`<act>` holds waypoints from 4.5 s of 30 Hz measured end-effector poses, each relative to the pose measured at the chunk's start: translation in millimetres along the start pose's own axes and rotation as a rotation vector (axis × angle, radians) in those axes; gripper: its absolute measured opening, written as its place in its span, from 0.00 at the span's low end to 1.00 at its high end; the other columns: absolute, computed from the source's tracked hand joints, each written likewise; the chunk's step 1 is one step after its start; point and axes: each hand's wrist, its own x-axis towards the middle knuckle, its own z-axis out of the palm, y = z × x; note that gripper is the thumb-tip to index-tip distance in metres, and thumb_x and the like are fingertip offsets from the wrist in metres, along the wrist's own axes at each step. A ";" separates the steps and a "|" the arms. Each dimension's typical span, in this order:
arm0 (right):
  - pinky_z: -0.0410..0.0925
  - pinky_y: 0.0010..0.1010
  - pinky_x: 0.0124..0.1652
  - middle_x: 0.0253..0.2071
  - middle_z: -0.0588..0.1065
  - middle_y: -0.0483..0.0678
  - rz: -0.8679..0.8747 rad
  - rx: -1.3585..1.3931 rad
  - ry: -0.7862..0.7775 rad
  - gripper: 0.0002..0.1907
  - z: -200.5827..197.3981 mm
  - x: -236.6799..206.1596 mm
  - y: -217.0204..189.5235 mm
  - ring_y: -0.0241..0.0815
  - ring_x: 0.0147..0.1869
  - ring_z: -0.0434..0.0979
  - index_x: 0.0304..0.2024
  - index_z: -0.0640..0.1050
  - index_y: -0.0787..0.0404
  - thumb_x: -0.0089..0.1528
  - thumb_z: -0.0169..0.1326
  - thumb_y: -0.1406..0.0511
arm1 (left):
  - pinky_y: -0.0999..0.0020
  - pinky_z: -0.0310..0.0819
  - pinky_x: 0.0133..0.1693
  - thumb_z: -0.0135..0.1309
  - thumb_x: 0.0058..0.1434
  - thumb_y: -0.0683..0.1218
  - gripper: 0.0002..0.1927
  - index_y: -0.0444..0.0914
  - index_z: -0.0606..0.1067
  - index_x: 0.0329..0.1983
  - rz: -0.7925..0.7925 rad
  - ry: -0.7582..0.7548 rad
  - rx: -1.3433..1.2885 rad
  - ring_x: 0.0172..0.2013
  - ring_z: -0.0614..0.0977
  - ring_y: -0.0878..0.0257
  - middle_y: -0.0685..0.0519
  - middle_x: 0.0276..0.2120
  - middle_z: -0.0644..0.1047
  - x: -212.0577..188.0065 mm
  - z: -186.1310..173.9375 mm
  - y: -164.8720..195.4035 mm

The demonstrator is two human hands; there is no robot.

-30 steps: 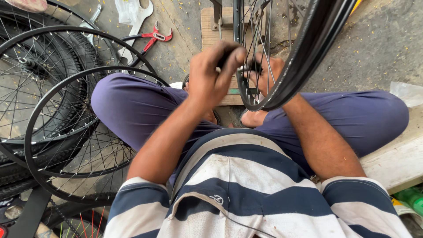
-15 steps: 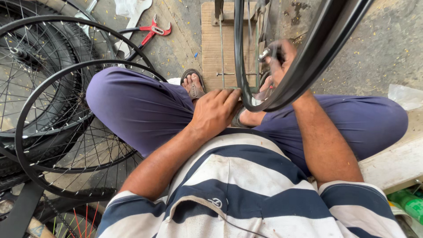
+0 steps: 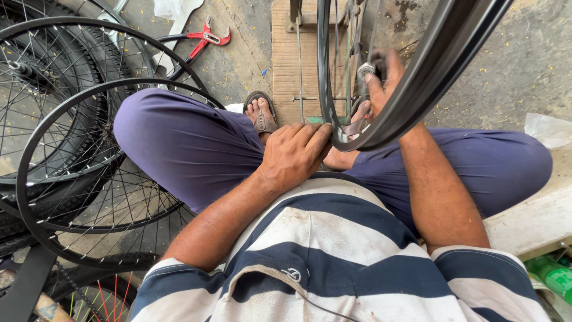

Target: The person sits on the floor in front of a bicycle wheel held in a truing stand. They spin the wheel, use a spoke wrench to turn spoke nipples at the rim, and check the rim as they work around it.

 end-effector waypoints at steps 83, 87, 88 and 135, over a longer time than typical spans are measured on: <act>0.72 0.28 0.45 0.42 0.81 0.48 0.012 0.101 -0.450 0.14 21.0 11.4 -73.7 0.34 0.45 0.79 0.53 0.80 0.66 0.65 0.63 0.71 | 0.60 0.78 0.52 0.65 0.60 0.57 0.35 0.35 0.69 0.65 -0.500 -0.127 -0.777 0.52 0.84 0.51 0.43 0.50 0.82 60.3 50.8 -105.6; 0.72 0.30 0.38 0.35 0.81 0.50 0.127 -0.124 -0.194 0.15 44.8 9.5 -87.3 0.35 0.37 0.79 0.47 0.80 0.66 0.60 0.67 0.68 | 0.60 0.80 0.50 0.66 0.59 0.57 0.36 0.34 0.70 0.64 -0.505 -0.101 -0.781 0.50 0.85 0.52 0.42 0.49 0.83 59.4 49.8 -107.2; 0.72 0.31 0.37 0.33 0.80 0.52 0.160 -0.201 -0.145 0.17 48.8 8.6 -89.2 0.36 0.35 0.79 0.47 0.79 0.66 0.58 0.69 0.67 | 0.60 0.80 0.50 0.66 0.58 0.58 0.37 0.34 0.70 0.63 -0.507 -0.116 -0.781 0.49 0.86 0.52 0.43 0.48 0.83 59.5 48.2 -107.6; 0.74 0.27 0.50 0.47 0.80 0.49 0.249 0.272 -0.364 0.19 21.1 -3.4 -48.3 0.36 0.50 0.80 0.57 0.76 0.69 0.62 0.58 0.75 | 0.55 0.76 0.45 0.59 0.62 0.44 0.12 0.37 0.78 0.48 -0.376 0.084 -0.617 0.45 0.82 0.45 0.44 0.43 0.82 47.9 58.3 -93.4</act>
